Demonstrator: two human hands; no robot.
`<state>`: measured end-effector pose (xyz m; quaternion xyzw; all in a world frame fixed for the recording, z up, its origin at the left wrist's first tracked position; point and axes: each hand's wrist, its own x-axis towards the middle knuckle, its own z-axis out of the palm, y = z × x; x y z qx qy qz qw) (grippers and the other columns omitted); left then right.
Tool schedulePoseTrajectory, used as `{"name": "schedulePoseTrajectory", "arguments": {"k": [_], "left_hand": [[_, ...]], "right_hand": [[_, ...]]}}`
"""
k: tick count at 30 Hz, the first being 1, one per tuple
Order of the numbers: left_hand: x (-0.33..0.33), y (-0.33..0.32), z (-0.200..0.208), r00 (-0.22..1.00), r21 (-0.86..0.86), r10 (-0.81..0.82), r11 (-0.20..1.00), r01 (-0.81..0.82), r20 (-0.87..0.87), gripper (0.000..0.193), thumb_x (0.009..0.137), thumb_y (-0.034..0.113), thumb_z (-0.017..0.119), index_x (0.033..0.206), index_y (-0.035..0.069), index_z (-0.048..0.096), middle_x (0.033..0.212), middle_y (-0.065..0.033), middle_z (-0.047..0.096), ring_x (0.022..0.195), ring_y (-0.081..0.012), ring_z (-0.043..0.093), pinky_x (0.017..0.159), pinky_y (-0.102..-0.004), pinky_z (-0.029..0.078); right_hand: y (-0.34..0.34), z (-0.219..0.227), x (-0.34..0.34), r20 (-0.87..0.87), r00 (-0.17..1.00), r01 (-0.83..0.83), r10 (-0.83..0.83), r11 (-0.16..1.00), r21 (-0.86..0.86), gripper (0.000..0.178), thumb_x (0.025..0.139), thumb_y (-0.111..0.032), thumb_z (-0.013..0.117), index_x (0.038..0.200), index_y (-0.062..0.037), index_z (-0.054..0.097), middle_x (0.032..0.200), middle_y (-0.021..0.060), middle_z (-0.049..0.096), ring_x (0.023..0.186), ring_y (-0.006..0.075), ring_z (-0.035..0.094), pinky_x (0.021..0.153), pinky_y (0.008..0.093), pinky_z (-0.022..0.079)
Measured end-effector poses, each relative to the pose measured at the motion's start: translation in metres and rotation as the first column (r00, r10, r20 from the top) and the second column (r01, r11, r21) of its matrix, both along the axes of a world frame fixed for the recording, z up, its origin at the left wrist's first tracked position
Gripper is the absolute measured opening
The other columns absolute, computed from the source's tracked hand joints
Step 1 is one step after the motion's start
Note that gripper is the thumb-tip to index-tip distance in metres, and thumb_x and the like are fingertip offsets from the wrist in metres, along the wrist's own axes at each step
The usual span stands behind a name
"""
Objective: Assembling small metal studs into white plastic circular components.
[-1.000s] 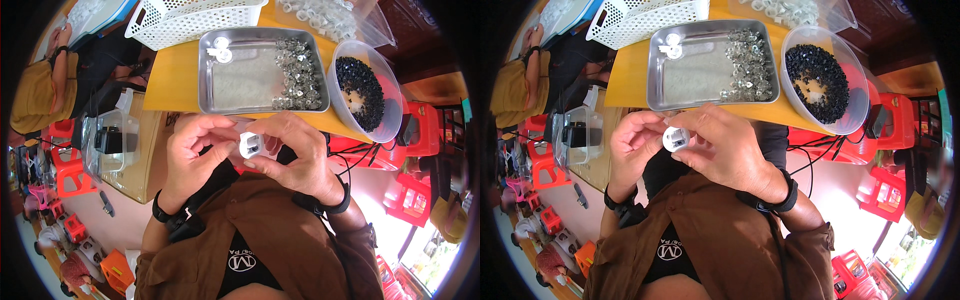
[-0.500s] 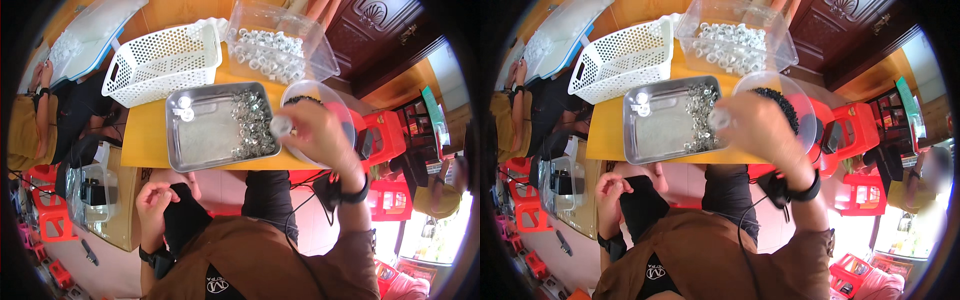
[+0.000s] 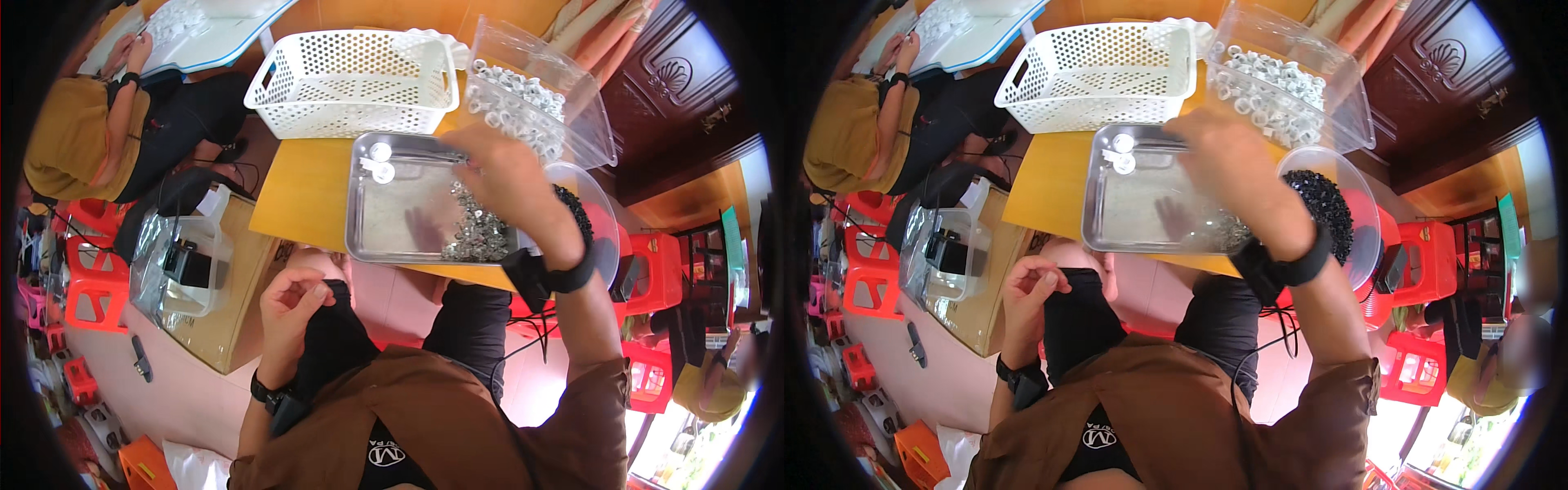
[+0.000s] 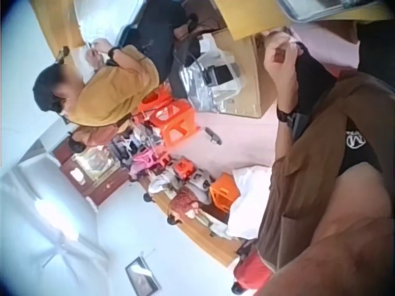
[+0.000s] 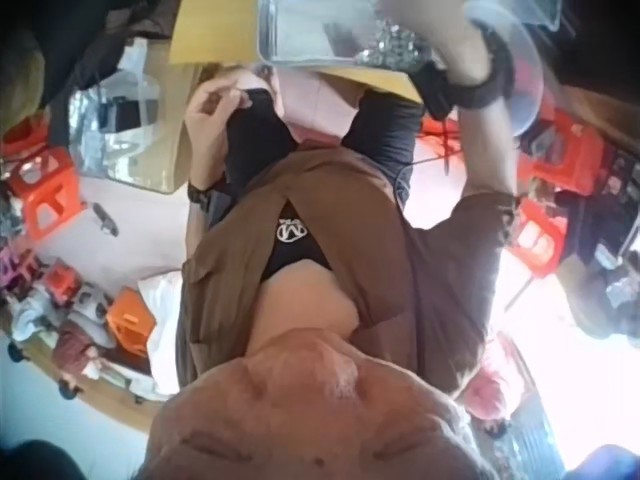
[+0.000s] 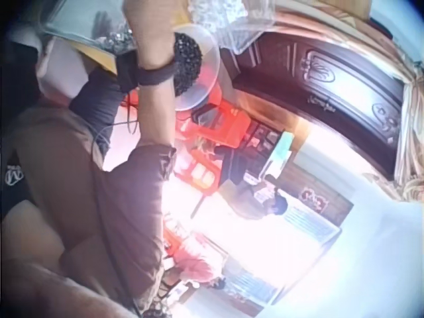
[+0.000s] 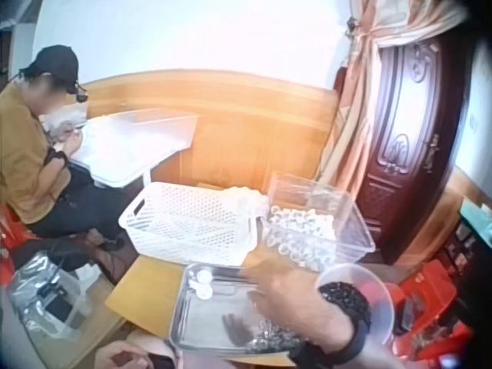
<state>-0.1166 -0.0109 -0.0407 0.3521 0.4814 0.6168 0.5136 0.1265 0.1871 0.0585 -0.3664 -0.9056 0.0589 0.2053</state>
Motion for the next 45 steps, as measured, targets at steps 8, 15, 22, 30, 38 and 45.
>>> {"name": "schedulePoseTrajectory", "arguments": {"k": [8,15,22,30,38,45], "left_hand": [[0.002,0.000,0.001,0.999,0.002,-0.016,1.000,0.015,0.040,0.016,0.084,0.010,0.066,0.094,0.001,0.058,0.079,-0.0075,0.062,0.070,-0.0157,0.061,0.068,-0.0283,0.051],[-0.002,-0.001,-0.004,0.999,-0.043,-0.003,0.999,0.004,0.043,0.016,0.085,0.011,0.066,0.094,0.001,0.058,0.076,-0.0076,0.062,0.069,-0.0156,0.060,0.067,-0.0267,0.049],[0.010,0.006,0.009,0.994,0.005,-0.075,0.997,0.075,0.075,0.015,0.084,0.003,0.065,0.098,-0.001,0.061,0.085,-0.0051,0.062,0.074,-0.0120,0.060,0.068,-0.0240,0.050],[0.048,0.029,0.029,0.966,0.097,-0.258,0.961,0.258,-0.013,0.027,0.085,0.002,0.063,0.110,-0.002,0.055,0.101,-0.0066,0.059,0.085,-0.0119,0.059,0.074,-0.0250,0.049],[0.065,0.025,0.032,0.894,0.034,-0.445,0.896,0.443,0.063,0.018,0.089,0.008,0.061,0.103,-0.002,0.059,0.094,-0.0073,0.064,0.084,-0.0127,0.061,0.074,-0.0262,0.051],[0.070,0.020,0.036,0.920,-0.089,-0.378,0.918,0.387,0.100,0.016,0.089,0.012,0.062,0.100,0.000,0.061,0.090,-0.0071,0.064,0.075,-0.0130,0.061,0.069,-0.0257,0.052]], "right_hand": [[0.023,-0.070,-0.068,0.221,0.965,-0.127,0.142,0.989,-0.079,0.025,0.075,-0.006,0.059,0.098,-0.0103,0.064,0.084,0.0107,0.061,0.090,0.0301,0.060,0.076,0.0399,0.048],[0.028,-0.087,-0.045,0.386,0.912,-0.127,0.139,0.990,-0.057,0.012,0.073,-0.009,0.059,0.085,-0.0085,0.062,0.083,0.0101,0.061,0.083,0.0305,0.060,0.071,0.0402,0.049],[-0.010,-0.038,-0.015,-0.048,0.992,-0.124,0.115,0.949,-0.290,0.011,0.075,-0.009,0.063,0.086,-0.0052,0.066,0.076,0.0118,0.062,0.072,0.0232,0.061,0.065,0.0335,0.050],[-0.092,-0.017,0.010,-0.404,0.823,-0.284,-0.398,0.327,-0.901,0.016,0.085,-0.009,0.064,0.094,0.0035,0.063,0.073,0.0032,0.062,0.058,0.0060,0.055,0.048,0.0212,0.047],[-0.120,-0.042,0.023,-0.508,0.739,-0.410,-0.443,0.302,-0.861,0.022,0.086,-0.011,0.065,0.102,0.0031,0.061,0.079,0.0025,0.064,0.064,0.0051,0.055,0.051,0.0218,0.048],[-0.141,-0.045,0.026,-0.621,0.770,-0.296,-0.146,0.780,-0.551,0.045,0.067,0.000,0.074,0.109,-0.0123,0.063,0.095,0.0050,0.060,0.071,0.0149,0.059,0.058,0.0238,0.049]]}}
